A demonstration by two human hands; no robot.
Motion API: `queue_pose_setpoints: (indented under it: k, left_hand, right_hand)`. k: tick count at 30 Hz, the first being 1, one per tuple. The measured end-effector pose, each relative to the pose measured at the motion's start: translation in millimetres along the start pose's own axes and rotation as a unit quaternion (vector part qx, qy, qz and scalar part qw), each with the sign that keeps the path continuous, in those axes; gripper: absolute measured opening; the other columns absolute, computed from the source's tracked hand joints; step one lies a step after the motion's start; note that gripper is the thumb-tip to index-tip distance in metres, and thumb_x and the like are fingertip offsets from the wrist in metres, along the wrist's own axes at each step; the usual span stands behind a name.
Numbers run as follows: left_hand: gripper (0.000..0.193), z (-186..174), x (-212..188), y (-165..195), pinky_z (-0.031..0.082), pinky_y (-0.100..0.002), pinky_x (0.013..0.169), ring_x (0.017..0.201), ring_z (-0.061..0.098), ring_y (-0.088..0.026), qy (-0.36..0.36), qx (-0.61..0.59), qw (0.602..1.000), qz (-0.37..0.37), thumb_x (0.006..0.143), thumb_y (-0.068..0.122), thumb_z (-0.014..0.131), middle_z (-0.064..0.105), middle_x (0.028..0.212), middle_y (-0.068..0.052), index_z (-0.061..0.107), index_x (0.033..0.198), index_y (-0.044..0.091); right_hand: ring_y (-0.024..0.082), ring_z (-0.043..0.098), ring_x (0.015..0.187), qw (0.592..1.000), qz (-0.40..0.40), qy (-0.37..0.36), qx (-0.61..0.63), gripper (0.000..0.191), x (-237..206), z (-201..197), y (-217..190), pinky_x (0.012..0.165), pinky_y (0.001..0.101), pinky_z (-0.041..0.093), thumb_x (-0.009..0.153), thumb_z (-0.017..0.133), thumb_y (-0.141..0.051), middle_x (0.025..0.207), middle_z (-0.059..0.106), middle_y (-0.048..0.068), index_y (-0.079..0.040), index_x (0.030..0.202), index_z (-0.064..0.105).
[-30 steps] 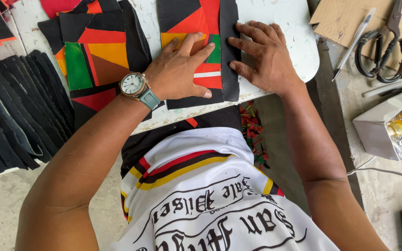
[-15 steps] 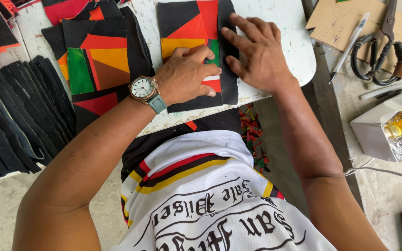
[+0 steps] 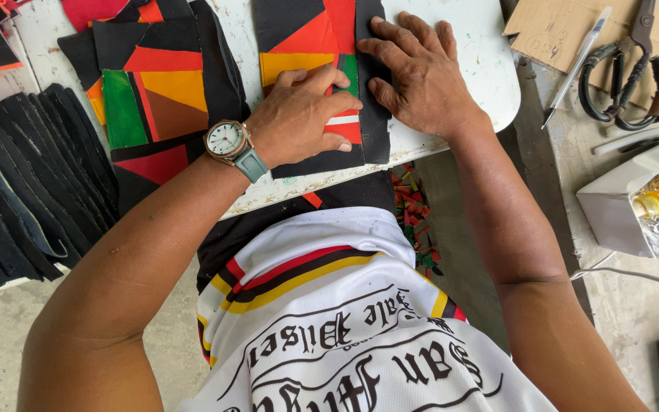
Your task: The person sits at an outdoor table covered with colorful patchwork leather pieces and works through them one at a time. They pick up a piece, fold and turn it in their hands, press and smooth the edges and seams, then set it on a stack with the other finished pieces.
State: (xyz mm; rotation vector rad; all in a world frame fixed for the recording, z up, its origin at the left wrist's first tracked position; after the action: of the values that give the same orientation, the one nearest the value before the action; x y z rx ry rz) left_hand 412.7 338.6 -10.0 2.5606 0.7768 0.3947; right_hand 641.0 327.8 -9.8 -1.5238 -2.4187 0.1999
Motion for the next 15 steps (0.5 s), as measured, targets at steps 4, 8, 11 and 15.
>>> queue_pose_setpoints:
  k: [4, 8, 11, 15]
  left_hand:
    - [0.061, 3, -1, -2, 0.036, -0.048, 0.108, 0.115, 0.060, -0.025, -0.005, 0.011, 1.000, -0.005, 0.077, 0.046, 0.088, 0.056, 0.130, -0.007, 0.070, 0.123, 0.010]
    - [0.064, 3, -3, -5, 0.036, -0.048, 0.109, 0.119, 0.059, -0.024, 0.001, 0.003, 1.000, 0.001, 0.077, 0.046, 0.087, 0.054, 0.135, -0.007, 0.067, 0.124, 0.006]
    - [0.063, 6, -4, -6, 0.033, -0.050, 0.110, 0.119, 0.059, -0.024, -0.009, 0.005, 1.000, 0.002, 0.080, 0.046, 0.086, 0.052, 0.141, -0.009, 0.066, 0.124, 0.006]
    - [0.065, 9, -2, -8, 0.029, -0.052, 0.110, 0.123, 0.057, -0.026, -0.017, 0.017, 0.999, 0.022, 0.083, 0.045, 0.084, 0.051, 0.142, -0.011, 0.062, 0.127, 0.003]
  right_hand:
    - [0.038, 0.030, 0.152, 1.000, 0.008, -0.010, 0.001, 0.042, -1, 4, 1, 0.121, 0.0670, 0.013, 0.105, 0.061, -0.035, 0.163, 0.043, 0.008, -0.026, 0.146, 0.059]
    - [0.038, 0.031, 0.152, 1.000, 0.000, 0.001, -0.007, 0.040, -2, 7, 3, 0.122, 0.0666, 0.013, 0.106, 0.061, -0.035, 0.163, 0.043, 0.009, -0.025, 0.145, 0.060]
    - [0.040, 0.029, 0.153, 1.000, 0.005, 0.005, 0.016, 0.034, -3, 10, 4, 0.123, 0.0651, 0.014, 0.107, 0.062, -0.035, 0.163, 0.044, 0.009, -0.022, 0.139, 0.062]
    - [0.040, 0.028, 0.155, 1.000, 0.007, 0.015, 0.024, 0.027, -4, 13, 4, 0.125, 0.0644, 0.013, 0.108, 0.064, -0.033, 0.165, 0.043, 0.009, -0.021, 0.132, 0.065]
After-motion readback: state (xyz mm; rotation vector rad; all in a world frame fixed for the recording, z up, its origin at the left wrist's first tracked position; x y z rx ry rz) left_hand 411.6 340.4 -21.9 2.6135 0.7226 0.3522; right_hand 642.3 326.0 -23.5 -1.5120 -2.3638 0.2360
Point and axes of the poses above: each hand's wrist, its own x-axis towards the middle knuckle, its own z-axis out of the palm, y = z × x, the point moved 2 cm from there along x, towards the middle knuckle
